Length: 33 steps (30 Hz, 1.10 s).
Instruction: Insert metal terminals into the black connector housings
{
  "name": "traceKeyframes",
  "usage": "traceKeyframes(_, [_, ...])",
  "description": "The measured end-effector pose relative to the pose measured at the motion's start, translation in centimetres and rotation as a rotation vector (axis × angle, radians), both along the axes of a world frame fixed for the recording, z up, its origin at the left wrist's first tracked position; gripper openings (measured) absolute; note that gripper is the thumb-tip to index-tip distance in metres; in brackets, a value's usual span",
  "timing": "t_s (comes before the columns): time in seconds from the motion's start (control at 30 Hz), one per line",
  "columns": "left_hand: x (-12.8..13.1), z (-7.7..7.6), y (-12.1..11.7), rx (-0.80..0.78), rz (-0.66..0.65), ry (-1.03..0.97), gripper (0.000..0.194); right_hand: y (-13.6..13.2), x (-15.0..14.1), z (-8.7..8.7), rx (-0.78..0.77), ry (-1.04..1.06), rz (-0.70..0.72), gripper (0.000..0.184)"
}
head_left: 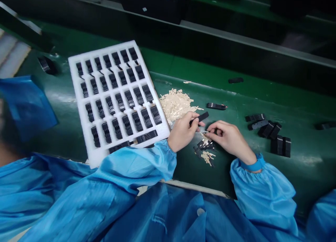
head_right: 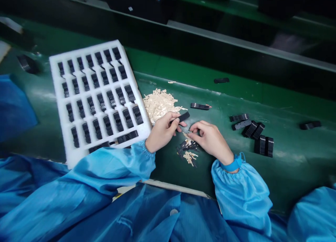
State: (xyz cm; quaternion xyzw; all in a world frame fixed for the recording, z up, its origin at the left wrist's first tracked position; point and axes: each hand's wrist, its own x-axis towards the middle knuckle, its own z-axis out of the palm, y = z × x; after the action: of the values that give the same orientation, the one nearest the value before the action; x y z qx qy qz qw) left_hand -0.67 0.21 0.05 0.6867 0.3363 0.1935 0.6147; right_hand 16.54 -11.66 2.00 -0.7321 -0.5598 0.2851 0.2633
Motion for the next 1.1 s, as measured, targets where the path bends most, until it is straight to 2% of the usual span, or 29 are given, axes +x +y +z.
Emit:
traceKeyframes(0.1, [0.4,-0.1,0.0,-0.201,0.012,-0.089,0.011,-0.1,-0.5,0.7,-0.065,-0.107,0.11,0.009])
traceKeyframes(0.17, [0.5,0.1,0.0,-0.242,0.012,-0.104,0.01,-0.1,-0.6,0.8,-0.096,-0.087,0.123,0.002])
traceKeyframes(0.2, [0.5,0.2,0.0,-0.243,0.014,-0.105,0.01,-0.1,-0.5,0.8,-0.104,-0.053,0.116,0.004])
traceKeyframes(0.27, [0.5,0.3,0.0,-0.236,0.021,-0.109,0.009,0.0,-0.1,0.6,-0.099,0.063,0.057,0.01])
traceKeyframes(0.4, [0.5,0.3,0.0,-0.241,0.01,-0.104,0.01,0.2,0.7,0.2,-0.077,0.424,-0.13,0.023])
traceKeyframes(0.47, [0.4,0.4,0.0,-0.249,0.002,-0.092,0.011,0.2,0.5,0.1,-0.064,0.478,-0.16,0.025])
traceKeyframes(0.53, [0.4,0.5,-0.1,-0.249,0.013,-0.074,0.012,0.2,0.1,0.1,-0.029,0.355,-0.099,0.021])
traceKeyframes(0.63, [0.3,0.6,-0.1,-0.24,0.043,-0.047,0.013,0.1,-0.7,0.3,0.002,0.092,0.072,0.007])
traceKeyframes(0.7, [0.3,0.5,-0.1,-0.231,0.047,-0.043,0.013,0.0,-0.9,0.4,-0.023,0.023,0.129,0.001])
traceKeyframes(0.77, [0.2,0.5,0.0,-0.222,0.04,-0.047,0.013,0.1,-0.9,0.5,-0.043,0.034,0.115,0.005])
traceKeyframes(0.83, [0.2,0.4,0.0,-0.215,0.036,-0.038,0.015,0.1,-0.7,0.4,-0.04,0.149,0.039,0.011])
traceKeyframes(0.97, [0.1,0.7,0.2,-0.176,-0.016,0.025,0.025,0.3,-0.4,0.4,-0.042,0.618,-0.193,0.028])
traceKeyframes(1.1, [0.0,1.0,0.1,-0.065,-0.147,0.072,0.031,0.5,-0.6,0.4,-0.091,0.866,-0.253,0.035])
